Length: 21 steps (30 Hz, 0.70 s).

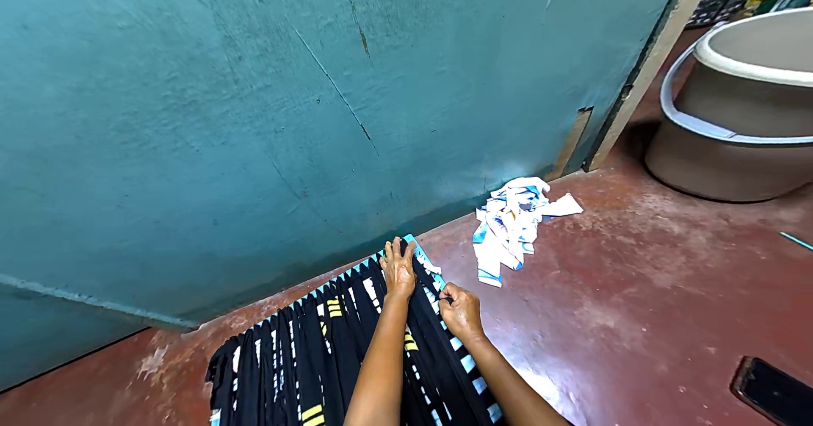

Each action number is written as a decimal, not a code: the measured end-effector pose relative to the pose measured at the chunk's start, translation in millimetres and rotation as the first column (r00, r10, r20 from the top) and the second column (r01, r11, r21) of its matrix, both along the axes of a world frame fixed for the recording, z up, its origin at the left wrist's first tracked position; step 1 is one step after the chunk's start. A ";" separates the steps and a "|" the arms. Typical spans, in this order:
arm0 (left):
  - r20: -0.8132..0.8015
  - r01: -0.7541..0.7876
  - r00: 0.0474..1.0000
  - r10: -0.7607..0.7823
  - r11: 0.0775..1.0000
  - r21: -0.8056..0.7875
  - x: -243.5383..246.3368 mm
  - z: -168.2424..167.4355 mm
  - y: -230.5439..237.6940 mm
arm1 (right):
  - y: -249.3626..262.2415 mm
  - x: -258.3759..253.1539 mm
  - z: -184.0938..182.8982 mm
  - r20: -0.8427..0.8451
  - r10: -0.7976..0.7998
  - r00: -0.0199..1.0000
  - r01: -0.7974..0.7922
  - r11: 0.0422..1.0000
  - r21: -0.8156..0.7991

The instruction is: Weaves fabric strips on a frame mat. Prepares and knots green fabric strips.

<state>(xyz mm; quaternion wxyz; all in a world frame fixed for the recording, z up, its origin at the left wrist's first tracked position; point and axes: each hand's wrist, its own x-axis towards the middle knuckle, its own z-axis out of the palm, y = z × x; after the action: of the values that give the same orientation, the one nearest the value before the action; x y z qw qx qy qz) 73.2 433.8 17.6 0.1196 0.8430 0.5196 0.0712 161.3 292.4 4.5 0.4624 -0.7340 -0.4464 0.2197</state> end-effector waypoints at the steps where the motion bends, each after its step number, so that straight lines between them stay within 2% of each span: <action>1: -0.017 0.024 1.000 -0.024 1.000 -0.013 -0.2 -0.2 -14.7 | -1.7 0.9 3.1 -0.017 0.016 1.000 -0.017 0.999 -0.047; 6: -0.033 0.122 0.992 -0.124 0.990 -0.065 -10.8 -2.5 -83.0 | -26.8 27.9 38.9 -0.064 0.225 0.972 -0.233 0.921 -0.311; 8: -0.003 0.171 0.985 -0.171 0.984 -0.039 -17.4 -7.6 -108.5 | -53.2 40.1 49.2 -0.092 0.287 0.954 -0.301 0.899 -0.317; 12: 0.096 0.254 0.962 -0.256 0.966 0.041 -18.1 -9.7 -150.8 | -106.0 61.3 62.7 -0.262 0.386 0.884 -0.456 0.836 -0.306; 17: 0.180 0.345 0.908 -0.377 0.920 0.183 -15.4 -10.0 -204.7 | -173.9 72.3 75.2 -0.339 0.435 0.834 -0.533 0.793 -0.295; 21: 0.218 0.431 0.853 -0.474 0.875 0.220 -18.0 -11.9 -257.1 | -225.7 79.6 77.2 -0.383 0.392 0.837 -0.519 0.791 -0.323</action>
<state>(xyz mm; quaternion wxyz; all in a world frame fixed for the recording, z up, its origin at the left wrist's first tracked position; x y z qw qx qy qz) 55.2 176.7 5.7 0.1323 0.9313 0.2776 0.1954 240.9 66.7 81.6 0.2898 -0.6424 -0.4802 0.5223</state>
